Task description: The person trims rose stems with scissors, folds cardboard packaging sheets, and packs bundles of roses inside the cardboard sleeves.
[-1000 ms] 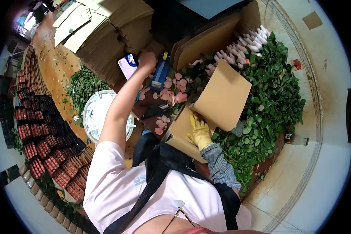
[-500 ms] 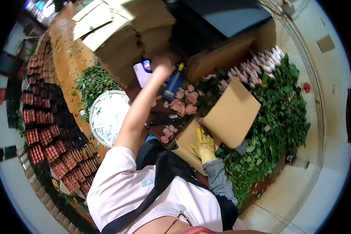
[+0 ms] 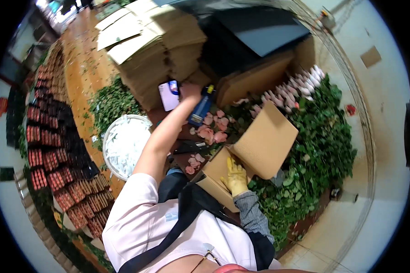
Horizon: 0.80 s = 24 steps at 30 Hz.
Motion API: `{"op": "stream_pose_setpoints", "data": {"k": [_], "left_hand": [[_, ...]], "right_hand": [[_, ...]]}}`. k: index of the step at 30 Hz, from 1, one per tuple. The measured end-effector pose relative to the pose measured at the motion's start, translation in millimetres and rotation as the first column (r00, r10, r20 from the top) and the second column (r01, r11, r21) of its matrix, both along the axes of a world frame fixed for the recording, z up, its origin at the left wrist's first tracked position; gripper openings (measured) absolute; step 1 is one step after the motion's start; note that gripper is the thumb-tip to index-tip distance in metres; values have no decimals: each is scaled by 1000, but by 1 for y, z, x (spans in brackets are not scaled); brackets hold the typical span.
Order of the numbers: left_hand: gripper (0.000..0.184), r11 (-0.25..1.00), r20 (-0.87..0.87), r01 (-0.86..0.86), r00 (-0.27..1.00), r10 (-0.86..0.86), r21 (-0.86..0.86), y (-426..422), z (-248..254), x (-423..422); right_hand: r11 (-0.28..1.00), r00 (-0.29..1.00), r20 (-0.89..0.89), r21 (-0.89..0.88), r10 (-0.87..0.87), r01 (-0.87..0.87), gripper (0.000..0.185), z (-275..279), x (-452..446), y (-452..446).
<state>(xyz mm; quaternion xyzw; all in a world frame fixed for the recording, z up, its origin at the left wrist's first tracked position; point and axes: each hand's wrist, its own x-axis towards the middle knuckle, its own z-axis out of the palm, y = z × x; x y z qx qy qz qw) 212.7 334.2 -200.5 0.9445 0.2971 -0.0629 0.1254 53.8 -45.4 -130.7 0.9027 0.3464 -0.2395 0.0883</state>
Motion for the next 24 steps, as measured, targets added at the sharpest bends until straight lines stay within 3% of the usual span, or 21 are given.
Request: {"op": "stream_pose_setpoints", "data": {"k": [1, 2, 3, 5, 6, 8, 10, 12, 14, 15, 16, 18, 19, 20, 21, 22, 24], "left_hand": [[33, 993, 73, -12, 997, 4, 115, -4, -3, -2], [34, 996, -68, 3, 998, 4, 94, -1, -1, 4], [32, 995, -66, 36, 997, -29, 95, 3, 0, 5], [33, 995, -97, 94, 991, -91, 27, 7, 34, -3], [43, 985, -67, 171, 983, -170, 10, 24, 10, 5], [51, 982, -127, 169, 976, -179, -87, 27, 57, -1], [71, 991, -5, 119, 993, -120, -65, 33, 84, -14], [95, 975, 270, 106, 962, -50, -197, 13, 141, -58], [111, 908, 651, 308, 757, -54, -284, -5, 151, -106], [115, 701, 544, 386, 839, 3, -599, -21, 176, -133], [119, 405, 414, 369, 910, 26, -837, -34, 195, -154], [115, 25, 306, 319, 928, -214, -948, -46, 163, -168], [111, -172, 274, 230, 911, -308, -958, -55, 138, -172], [89, -207, 178, 114, 930, -321, -972, -66, 98, -177], [63, -68, 49, 26, 935, -351, -997, -91, 103, -177], [43, -217, 49, -62, 881, -471, -974, -106, 87, -167], [29, -249, -91, -211, 903, -419, -945, -137, 66, -161]], "right_hand": [[997, 997, 64, 64, 39, -43, 101, -6, -1, -6], [998, 998, 69, 66, -1, -4, 101, -7, -1, -8], [997, 998, 64, 75, 17, -22, 101, -7, -2, -9], [998, 998, 47, 47, 31, -34, 101, -4, -1, -6], [999, 1000, 12, 16, 27, -27, 102, -2, 0, -5], [998, 1000, 17, 62, -5, 4, 103, -5, -3, -7], [999, 996, -78, 2, -51, 52, 100, 0, -1, -4], [991, 993, 114, 127, 23, -37, 98, -19, -7, -15], [990, 997, 75, 141, -6, -5, 96, -22, -5, -13], [996, 999, -40, 80, -23, 26, 91, -11, 0, -8], [990, 987, 159, 134, 22, -44, 78, -41, -7, -16], [999, 999, 45, 45, 0, -2, 67, -27, -2, -9], [990, 966, -220, -29, -138, 135, 84, 16, 7, 3], [987, 971, -180, 8, -159, 163, 80, 2, 6, 3], [990, 981, -131, -20, -143, 141, 67, 3, 4, 5], [991, 988, -84, -52, -129, 125, 57, 5, 1, 7], [990, 986, -148, -130, -73, 54, 57, -32, 5, 4]]}}
